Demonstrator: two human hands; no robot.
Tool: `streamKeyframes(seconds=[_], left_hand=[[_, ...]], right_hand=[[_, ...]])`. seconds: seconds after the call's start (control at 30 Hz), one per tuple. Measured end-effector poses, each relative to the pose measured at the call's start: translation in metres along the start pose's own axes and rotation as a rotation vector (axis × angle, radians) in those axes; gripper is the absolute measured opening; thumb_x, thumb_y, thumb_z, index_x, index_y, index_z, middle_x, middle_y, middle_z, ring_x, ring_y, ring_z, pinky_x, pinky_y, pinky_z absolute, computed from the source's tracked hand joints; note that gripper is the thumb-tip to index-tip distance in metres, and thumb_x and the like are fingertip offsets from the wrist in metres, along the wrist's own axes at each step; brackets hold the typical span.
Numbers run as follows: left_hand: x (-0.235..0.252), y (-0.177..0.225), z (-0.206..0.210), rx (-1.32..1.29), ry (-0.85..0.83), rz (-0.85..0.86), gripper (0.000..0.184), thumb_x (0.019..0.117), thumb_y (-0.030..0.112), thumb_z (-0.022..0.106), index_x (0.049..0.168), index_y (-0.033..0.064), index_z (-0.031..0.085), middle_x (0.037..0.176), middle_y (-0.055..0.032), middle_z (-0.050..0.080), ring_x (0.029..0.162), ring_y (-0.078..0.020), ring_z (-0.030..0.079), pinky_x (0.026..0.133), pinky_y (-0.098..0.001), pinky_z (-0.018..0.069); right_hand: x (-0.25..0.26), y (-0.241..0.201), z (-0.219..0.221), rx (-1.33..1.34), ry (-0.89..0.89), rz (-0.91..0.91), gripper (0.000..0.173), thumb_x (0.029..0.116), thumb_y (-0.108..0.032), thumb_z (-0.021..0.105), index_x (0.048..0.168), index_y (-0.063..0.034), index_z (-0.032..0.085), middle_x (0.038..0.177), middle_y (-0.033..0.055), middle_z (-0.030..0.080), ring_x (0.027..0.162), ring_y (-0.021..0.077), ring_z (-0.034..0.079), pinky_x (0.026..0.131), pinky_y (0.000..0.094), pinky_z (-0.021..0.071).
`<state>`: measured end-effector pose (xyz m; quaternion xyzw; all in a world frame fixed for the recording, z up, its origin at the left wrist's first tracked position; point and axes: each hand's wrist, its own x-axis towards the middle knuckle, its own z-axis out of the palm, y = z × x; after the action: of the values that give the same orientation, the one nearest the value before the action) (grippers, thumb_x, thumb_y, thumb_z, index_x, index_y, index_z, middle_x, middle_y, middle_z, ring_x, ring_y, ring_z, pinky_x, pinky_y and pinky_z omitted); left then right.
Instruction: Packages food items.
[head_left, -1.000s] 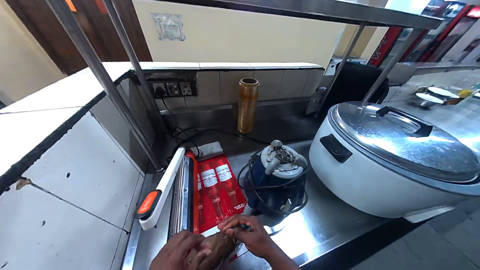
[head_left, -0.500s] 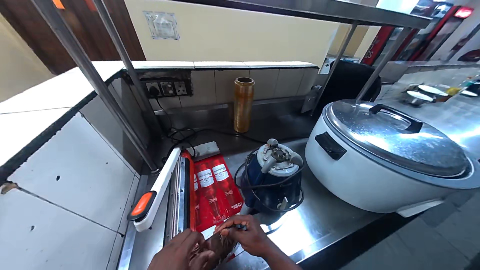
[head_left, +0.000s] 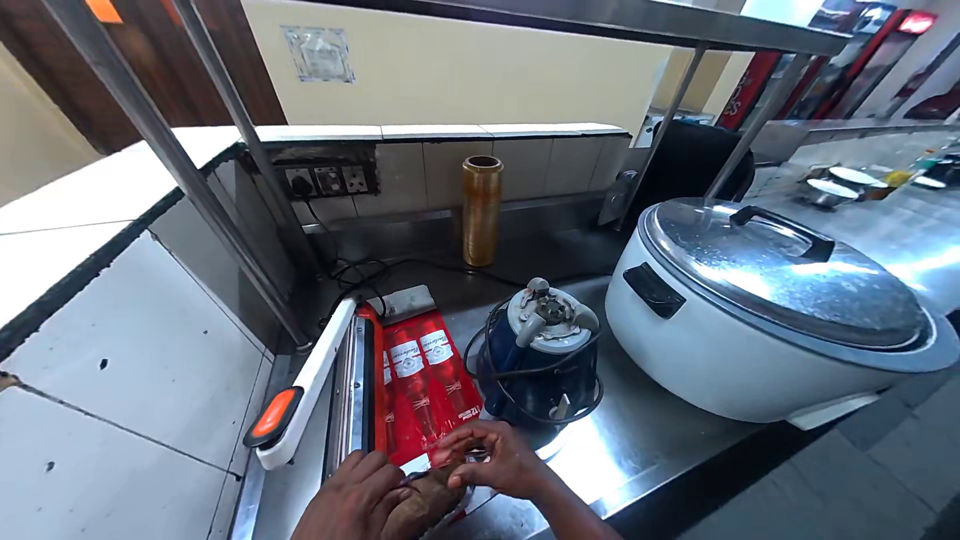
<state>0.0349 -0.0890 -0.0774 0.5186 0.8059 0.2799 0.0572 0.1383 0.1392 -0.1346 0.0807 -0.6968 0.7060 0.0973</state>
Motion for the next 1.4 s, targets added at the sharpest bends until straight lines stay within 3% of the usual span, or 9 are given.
streamKeyframes(seconds=[0.1,0.23,0.43,0.73,0.83,1.0,1.07,1.23,1.4], left_hand=[[0.000,0.000,0.003,-0.026,-0.007,0.008,0.021,0.0976,0.015,0.064,0.096,-0.0037,0.074,0.099,-0.0220,0.071,0.095,-0.0433,0.068,0.083,-0.0556,0.0554],[-0.005,-0.003,0.008,0.027,0.038,0.021,0.020,0.0980,0.017,0.065,0.096,-0.0022,0.072,0.095,-0.0212,0.070,0.090,-0.0405,0.070,0.075,-0.0544,0.0582],[-0.016,-0.011,0.005,0.130,0.119,0.075,0.030,0.0986,0.026,0.066,0.092,-0.0027,0.072,0.083,-0.0211,0.068,0.071,-0.0360,0.070,0.059,-0.0502,0.0572],[-0.025,-0.022,-0.004,0.187,0.162,0.172,0.049,0.0986,0.041,0.064,0.078,-0.0039,0.066,0.071,-0.0202,0.063,0.064,-0.0329,0.067,0.056,-0.0440,0.0552],[-0.026,-0.024,-0.008,0.168,0.135,0.121,0.049,0.0957,0.041,0.068,0.080,-0.0046,0.066,0.075,-0.0223,0.065,0.069,-0.0365,0.067,0.060,-0.0479,0.0560],[-0.010,-0.001,-0.009,0.122,0.011,0.062,0.057,0.0890,0.050,0.073,0.108,-0.0031,0.071,0.097,-0.0248,0.070,0.090,-0.0441,0.069,0.079,-0.0578,0.0566],[-0.003,0.008,-0.005,0.140,-0.072,0.045,0.052,0.0897,0.047,0.073,0.104,-0.0029,0.072,0.095,-0.0235,0.071,0.089,-0.0436,0.070,0.078,-0.0591,0.0568],[0.008,0.012,0.001,0.167,-0.140,0.049,0.027,0.0931,0.023,0.072,0.088,-0.0035,0.071,0.088,-0.0221,0.070,0.086,-0.0423,0.071,0.074,-0.0578,0.0576],[0.008,0.004,0.004,0.124,-0.100,0.092,0.026,0.0959,0.022,0.068,0.085,-0.0019,0.071,0.085,-0.0193,0.069,0.081,-0.0388,0.071,0.070,-0.0549,0.0579]], right_hand=[[0.001,0.003,0.003,-0.008,0.017,0.038,0.025,0.0872,0.003,0.073,0.111,0.0072,0.069,0.106,0.0055,0.074,0.096,0.0037,0.069,0.090,0.0240,0.0560],[-0.001,0.004,0.006,0.025,0.107,0.002,0.014,0.0877,0.007,0.069,0.101,0.0035,0.073,0.099,0.0004,0.076,0.091,0.0006,0.069,0.086,0.0220,0.0572],[-0.008,0.005,0.003,0.041,0.100,-0.019,0.016,0.0884,0.007,0.068,0.103,0.0041,0.073,0.102,0.0020,0.076,0.093,0.0019,0.069,0.087,0.0230,0.0574],[-0.012,0.004,0.009,0.034,0.099,-0.031,0.015,0.0893,0.006,0.068,0.104,0.0042,0.073,0.101,0.0010,0.076,0.090,-0.0002,0.069,0.085,0.0207,0.0568],[-0.013,0.007,0.012,0.047,0.116,-0.051,0.015,0.0886,0.008,0.068,0.102,0.0050,0.072,0.100,0.0009,0.076,0.091,-0.0001,0.069,0.086,0.0204,0.0566],[-0.013,0.007,0.013,0.052,0.118,-0.040,0.016,0.0884,0.009,0.066,0.102,0.0044,0.072,0.099,0.0005,0.075,0.091,0.0007,0.069,0.087,0.0219,0.0570],[-0.012,0.005,0.013,0.044,0.108,-0.028,0.016,0.0889,0.009,0.065,0.102,0.0042,0.072,0.100,0.0009,0.075,0.091,0.0004,0.069,0.087,0.0216,0.0565],[-0.011,0.004,0.010,0.045,0.076,-0.009,0.014,0.0910,0.006,0.065,0.103,0.0035,0.072,0.103,0.0019,0.075,0.093,0.0013,0.069,0.087,0.0224,0.0567],[-0.011,0.004,0.006,0.005,0.120,-0.031,0.012,0.0922,0.003,0.066,0.102,0.0040,0.073,0.102,0.0027,0.075,0.094,0.0019,0.068,0.088,0.0229,0.0564]])
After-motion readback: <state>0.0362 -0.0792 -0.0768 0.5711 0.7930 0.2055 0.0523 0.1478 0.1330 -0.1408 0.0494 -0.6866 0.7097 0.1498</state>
